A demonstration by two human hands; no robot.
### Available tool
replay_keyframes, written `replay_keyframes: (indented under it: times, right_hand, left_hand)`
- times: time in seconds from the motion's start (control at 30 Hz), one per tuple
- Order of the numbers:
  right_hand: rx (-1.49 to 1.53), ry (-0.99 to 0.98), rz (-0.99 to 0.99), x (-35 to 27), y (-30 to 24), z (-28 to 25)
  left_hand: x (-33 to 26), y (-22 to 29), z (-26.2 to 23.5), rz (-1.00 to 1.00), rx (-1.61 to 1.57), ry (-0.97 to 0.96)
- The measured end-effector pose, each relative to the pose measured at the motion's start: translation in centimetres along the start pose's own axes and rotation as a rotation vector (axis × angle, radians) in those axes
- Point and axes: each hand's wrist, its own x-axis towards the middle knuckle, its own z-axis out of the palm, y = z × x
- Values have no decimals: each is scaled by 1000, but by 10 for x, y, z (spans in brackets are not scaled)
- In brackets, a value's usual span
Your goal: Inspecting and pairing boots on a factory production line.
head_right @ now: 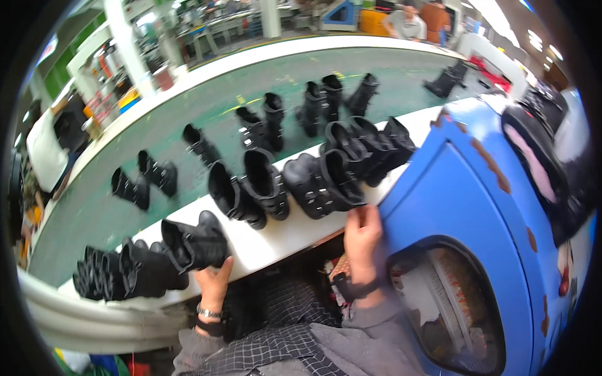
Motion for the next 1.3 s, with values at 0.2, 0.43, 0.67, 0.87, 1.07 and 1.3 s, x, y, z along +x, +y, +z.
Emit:
replay_keyframes:
  times: [0.2,0.43,0.67,0.87,1.07,1.3]
  right_hand:
    - [109,-288,35,28,24,10]
    - [740,-441,133,56,-4,35]
    - [1389,-915,389,68,-41,42]
    - [57,-189,15,28,-7,19]
    - [33,-463,108,-63,-66,1]
    - [300,-1064,146,-109,-101,123]
  left_hand:
    - [0,-16,5,112,153,91]
    - [2,-13,2,93,161,77]
    - [4,-15,3,89,117,31]
    - [4,-4,-12,36,-37,98]
    - [14,2,4,167,218,149]
    - [19,-10,-9,210,-73,315]
